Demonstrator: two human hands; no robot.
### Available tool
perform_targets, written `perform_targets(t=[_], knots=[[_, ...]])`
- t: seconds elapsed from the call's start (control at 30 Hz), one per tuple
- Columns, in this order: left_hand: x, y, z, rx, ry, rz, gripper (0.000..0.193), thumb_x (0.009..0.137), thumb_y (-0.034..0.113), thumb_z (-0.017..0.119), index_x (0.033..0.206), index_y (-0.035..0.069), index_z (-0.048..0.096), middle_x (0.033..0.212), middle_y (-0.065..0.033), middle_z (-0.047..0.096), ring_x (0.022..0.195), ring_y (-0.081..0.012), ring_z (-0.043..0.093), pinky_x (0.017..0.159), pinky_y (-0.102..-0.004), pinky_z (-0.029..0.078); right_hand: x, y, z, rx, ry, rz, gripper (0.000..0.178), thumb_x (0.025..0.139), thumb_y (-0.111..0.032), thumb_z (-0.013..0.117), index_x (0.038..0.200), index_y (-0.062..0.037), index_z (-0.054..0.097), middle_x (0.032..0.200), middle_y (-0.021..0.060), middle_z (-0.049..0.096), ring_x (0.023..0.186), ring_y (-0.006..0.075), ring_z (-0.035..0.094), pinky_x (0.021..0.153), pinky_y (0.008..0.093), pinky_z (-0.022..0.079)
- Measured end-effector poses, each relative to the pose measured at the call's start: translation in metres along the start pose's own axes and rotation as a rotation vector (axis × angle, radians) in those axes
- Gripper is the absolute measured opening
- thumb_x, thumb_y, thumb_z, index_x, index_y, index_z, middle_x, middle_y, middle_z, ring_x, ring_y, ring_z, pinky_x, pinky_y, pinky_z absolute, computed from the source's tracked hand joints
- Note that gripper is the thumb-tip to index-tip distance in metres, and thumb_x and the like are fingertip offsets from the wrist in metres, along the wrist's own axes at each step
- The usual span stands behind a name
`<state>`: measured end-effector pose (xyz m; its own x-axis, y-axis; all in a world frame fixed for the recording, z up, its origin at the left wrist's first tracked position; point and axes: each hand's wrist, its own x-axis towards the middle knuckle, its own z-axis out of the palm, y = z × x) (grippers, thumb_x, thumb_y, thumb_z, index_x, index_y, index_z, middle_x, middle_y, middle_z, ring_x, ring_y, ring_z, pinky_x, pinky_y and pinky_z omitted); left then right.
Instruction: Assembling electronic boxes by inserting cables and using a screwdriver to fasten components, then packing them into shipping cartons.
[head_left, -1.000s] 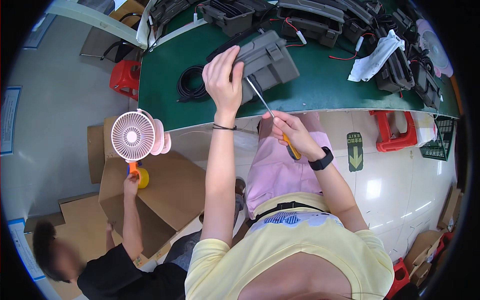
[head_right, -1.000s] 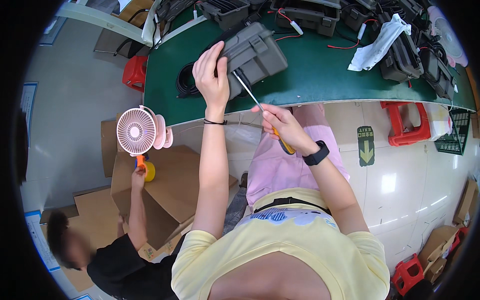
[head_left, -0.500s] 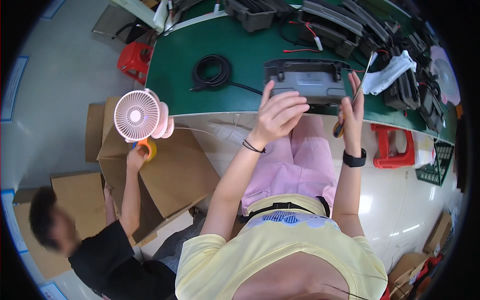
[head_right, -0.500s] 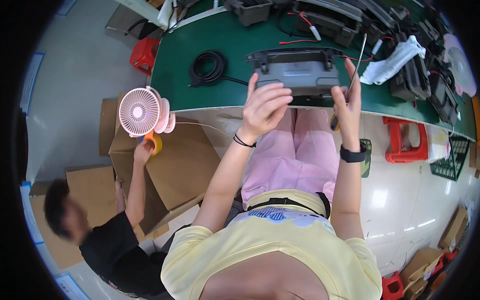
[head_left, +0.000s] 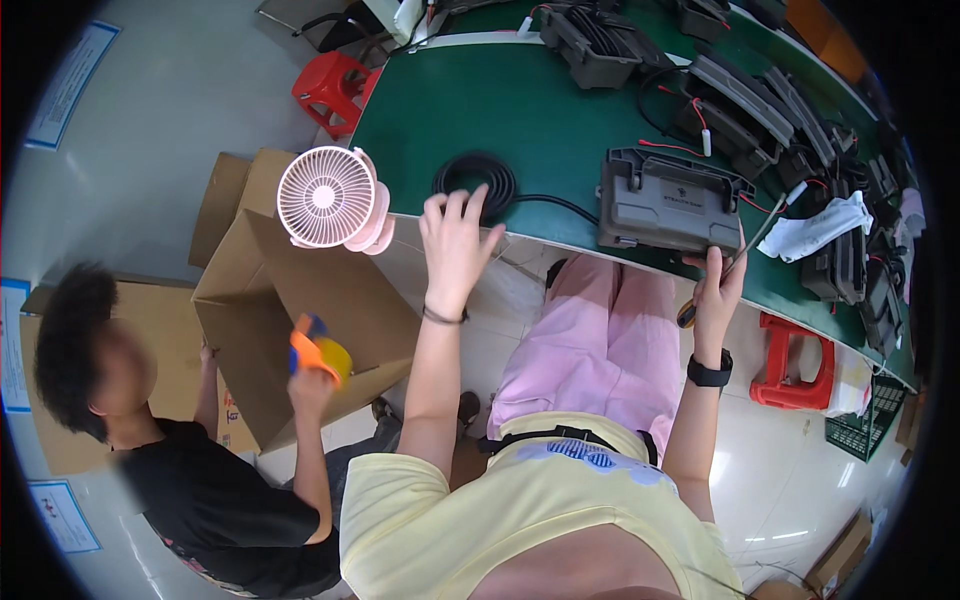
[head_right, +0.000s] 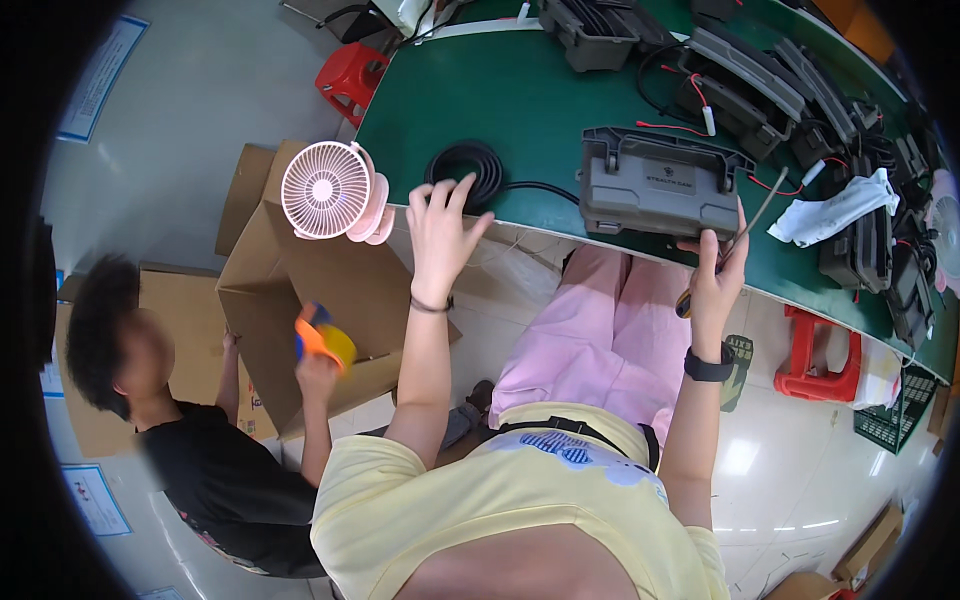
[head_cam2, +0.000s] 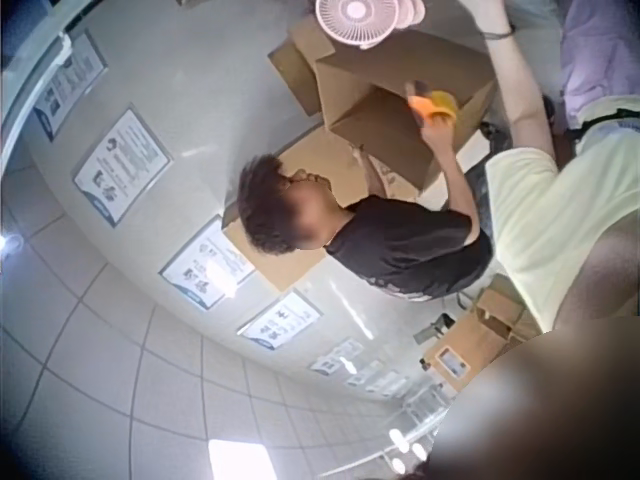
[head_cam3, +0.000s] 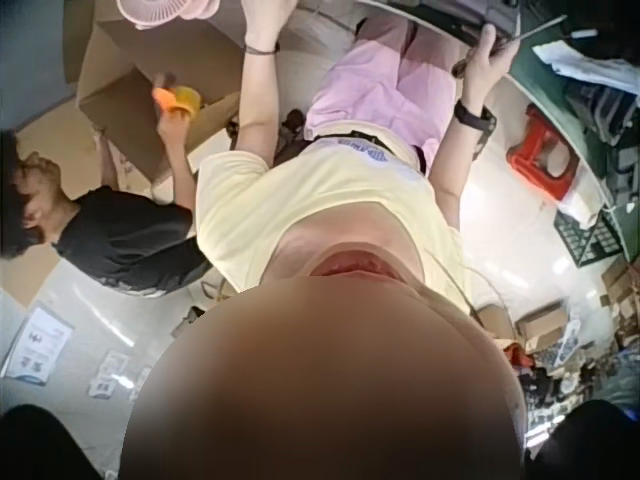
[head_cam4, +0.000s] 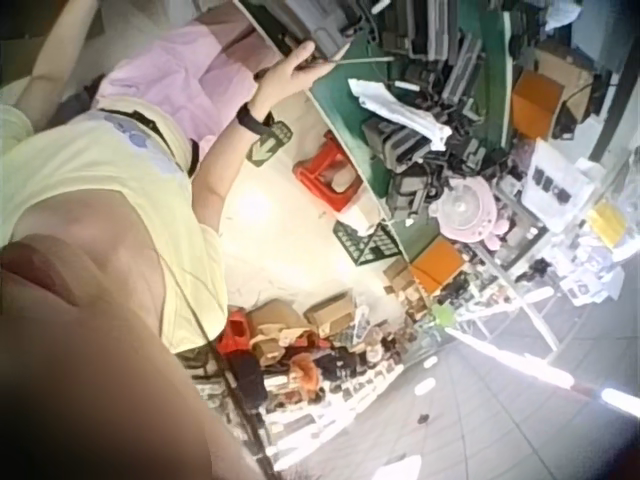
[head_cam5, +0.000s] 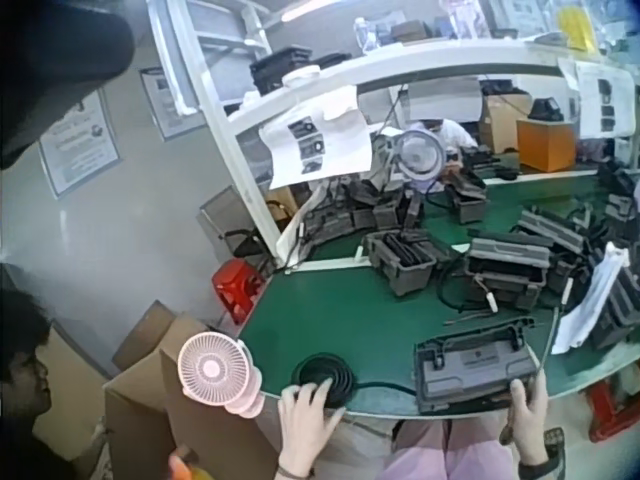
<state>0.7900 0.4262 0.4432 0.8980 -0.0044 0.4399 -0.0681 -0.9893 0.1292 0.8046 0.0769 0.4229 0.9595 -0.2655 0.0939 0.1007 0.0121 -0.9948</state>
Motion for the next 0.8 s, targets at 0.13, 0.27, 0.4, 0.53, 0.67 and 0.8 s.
perform_targets(t=[0.13,0.27,0.4,0.53,0.67,0.8], knots=[[-0.043,-0.004,-0.023,0.035,-0.064,0.099,0.077,0.074,0.024,0.082,0.145,0.020,0.051,0.101,-0.0060,0.062,0.104,-0.0285,0.054,0.099,-0.0461,0.039,0.000,0.000,0.010,0.070,0.037,-0.087,0.053,0.103,-0.012,0.054,0.151,0.0001,0.035,0.122,0.0136,0.062,0.088,0.0194,0.071,0.081,0.0255,0.053],[-0.078,0.005,-0.003,-0.081,-0.186,0.056,0.074,0.081,0.020,0.075,0.149,0.025,0.047,0.089,-0.0111,0.059,0.083,-0.0316,0.059,0.098,-0.0472,0.042,-0.001,-0.003,0.028,0.068,0.040,-0.103,0.055,0.102,-0.014,0.059,0.150,0.0008,0.036,0.122,0.0176,0.062,0.091,0.0210,0.072,0.082,0.0270,0.054],[-0.100,0.033,-0.003,-1.427,-0.107,-0.766,0.040,0.102,0.011,0.052,0.140,0.001,0.050,0.138,-0.0073,0.055,0.125,-0.0162,0.053,0.104,-0.0303,0.042,-0.006,-0.005,0.046,0.041,0.023,-0.081,0.055,0.102,-0.015,0.059,0.149,0.0023,0.036,0.124,0.0173,0.062,0.093,0.0215,0.073,0.081,0.0266,0.054],[-0.092,0.061,-0.053,-2.060,0.050,-0.673,0.054,0.099,0.019,0.053,0.148,0.004,0.035,0.136,-0.0132,0.054,0.118,-0.0242,0.060,0.103,-0.0398,0.050,-0.011,-0.005,0.060,0.120,0.002,-0.084,0.058,0.101,-0.015,0.061,0.149,0.0026,0.033,0.128,0.0176,0.060,0.095,0.0211,0.072,0.082,0.0265,0.055],[-0.040,0.083,-0.083,-1.731,0.042,-0.451,0.074,0.092,0.005,0.061,0.155,0.002,0.024,0.125,-0.0216,0.063,0.113,-0.0262,0.065,0.097,-0.0376,0.055,-0.019,-0.006,0.077,0.064,-0.125,-0.051,0.058,0.100,-0.013,0.062,0.148,0.0033,0.034,0.139,0.0210,0.055,0.097,0.0190,0.071,0.080,0.0254,0.055],[0.017,0.114,-0.062,-1.301,0.083,-0.267,0.073,0.092,0.001,0.068,0.153,0.003,0.028,0.118,-0.0243,0.068,0.111,-0.0241,0.068,0.087,-0.0326,0.059,-0.025,-0.015,0.087,0.100,-0.154,-0.072,0.052,0.097,-0.015,0.066,0.142,0.0018,0.045,0.138,0.0136,0.059,0.090,0.0132,0.068,0.078,0.0248,0.053]])
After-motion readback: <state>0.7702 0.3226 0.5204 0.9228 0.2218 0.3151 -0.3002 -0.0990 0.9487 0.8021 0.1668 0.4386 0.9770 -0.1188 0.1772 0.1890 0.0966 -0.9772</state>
